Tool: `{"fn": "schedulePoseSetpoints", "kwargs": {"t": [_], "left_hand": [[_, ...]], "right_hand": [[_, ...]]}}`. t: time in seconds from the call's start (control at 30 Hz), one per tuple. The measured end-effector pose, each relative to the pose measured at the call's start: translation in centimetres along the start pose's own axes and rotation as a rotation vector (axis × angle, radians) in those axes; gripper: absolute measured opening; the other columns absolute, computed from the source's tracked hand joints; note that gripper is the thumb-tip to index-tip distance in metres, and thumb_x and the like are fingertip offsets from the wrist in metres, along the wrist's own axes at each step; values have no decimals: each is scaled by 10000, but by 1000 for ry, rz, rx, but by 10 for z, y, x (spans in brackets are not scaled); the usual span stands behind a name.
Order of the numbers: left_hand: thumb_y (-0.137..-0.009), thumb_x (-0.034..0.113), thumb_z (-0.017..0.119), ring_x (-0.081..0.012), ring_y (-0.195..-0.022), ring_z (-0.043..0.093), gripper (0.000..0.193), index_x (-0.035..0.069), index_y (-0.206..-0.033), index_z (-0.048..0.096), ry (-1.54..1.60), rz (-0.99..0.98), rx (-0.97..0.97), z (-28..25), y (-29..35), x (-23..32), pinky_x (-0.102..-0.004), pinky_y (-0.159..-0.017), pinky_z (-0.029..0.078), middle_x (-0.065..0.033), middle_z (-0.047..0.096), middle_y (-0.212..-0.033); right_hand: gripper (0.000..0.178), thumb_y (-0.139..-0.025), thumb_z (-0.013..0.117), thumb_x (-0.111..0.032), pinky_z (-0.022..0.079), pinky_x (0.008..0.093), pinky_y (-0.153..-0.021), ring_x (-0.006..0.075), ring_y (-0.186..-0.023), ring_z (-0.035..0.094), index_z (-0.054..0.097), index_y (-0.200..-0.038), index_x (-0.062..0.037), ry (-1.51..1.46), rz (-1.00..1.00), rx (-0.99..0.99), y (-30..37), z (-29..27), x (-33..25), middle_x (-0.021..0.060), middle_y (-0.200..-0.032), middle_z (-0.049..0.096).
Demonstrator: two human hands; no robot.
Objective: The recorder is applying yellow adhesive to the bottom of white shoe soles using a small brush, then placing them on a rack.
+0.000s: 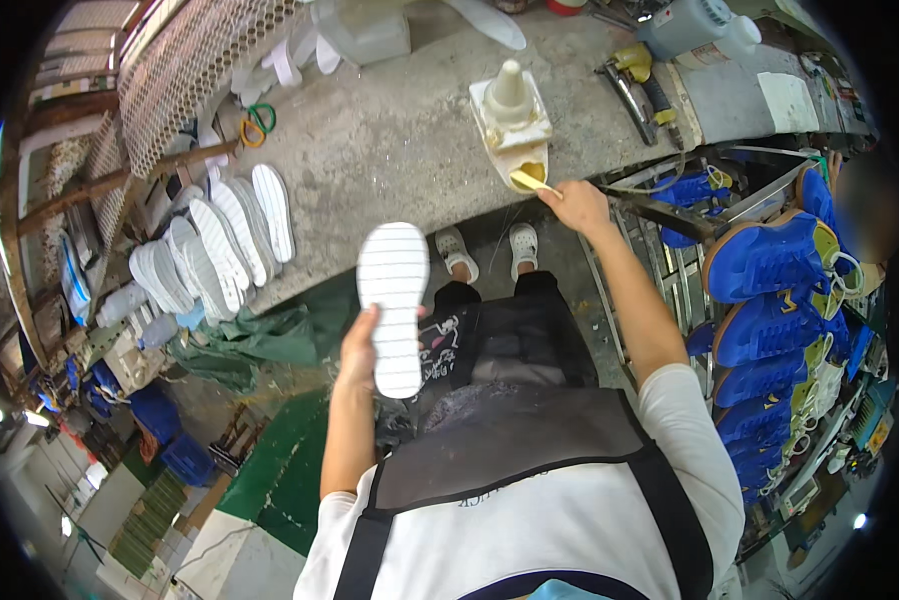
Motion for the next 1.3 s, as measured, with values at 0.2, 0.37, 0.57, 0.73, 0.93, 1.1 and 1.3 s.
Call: {"fn": "schedulePoseSetpoints", "kwargs": {"t": [0.2,0.37,0.57,0.73,0.93,1.1,1.3], "left_hand": [[-908,278,508,-198,-989,588,503,4,-1312,389,-191,-140,-153,24,-24,-36,-309,-813,496,-137,579,-1153],[-902,254,518,-177,-1063,546,508,7,-1322,377,-52,90,-149,44,-20,-4,-311,-888,450,-124,542,-1207],[-912,219,480,-187,-993,582,457,6,-1305,386,96,386,-216,52,25,41,-320,-831,488,-119,561,-1161],[-924,212,448,-232,-922,611,380,3,-1241,427,391,415,-11,16,33,72,-358,-784,516,-131,591,-1090],[-920,232,438,-243,-855,637,369,-4,-1201,485,591,549,-112,-11,64,98,-368,-741,534,-128,628,-1024],[-926,273,396,-267,-850,641,425,-14,-1232,463,721,521,-292,-28,84,79,-385,-715,544,-152,624,-1036],[-895,349,434,-309,-885,626,541,-13,-1296,394,597,475,-260,-60,83,1,-437,-684,540,-189,591,-1097]], "right_hand": [[523,-925,458,-446,114,215,-363,15,-371,152,526,-588,-53,-997,-34,-743,41,40,-16,-93,-436,244],[467,-913,505,-395,203,226,-380,41,-390,252,556,-620,-36,-1049,-260,-689,59,-18,-66,-64,-444,329],[393,-820,612,-418,404,331,-506,169,-498,502,644,-713,-41,-118,-652,-20,66,-107,-170,84,-563,570],[429,-764,592,-536,456,379,-534,300,-563,594,626,-656,-122,162,-1245,-206,183,-48,-230,102,-593,595],[332,-779,658,-353,403,327,-456,263,-458,516,561,-611,-84,-312,-1288,-244,210,-13,-231,98,-512,511],[389,-762,656,-411,375,355,-447,270,-456,500,500,-585,-102,-305,-1448,-197,236,-35,-258,79,-504,466],[377,-853,569,-343,331,297,-467,94,-488,417,548,-656,-22,-511,-919,-302,96,-83,-274,32,-496,401]]}}
Point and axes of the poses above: each hand's wrist, its own y-axis away from the middle knuckle, its own z-axis out of the palm, x = y × z, the point moved 5 cm from there along -y, towards the middle knuckle
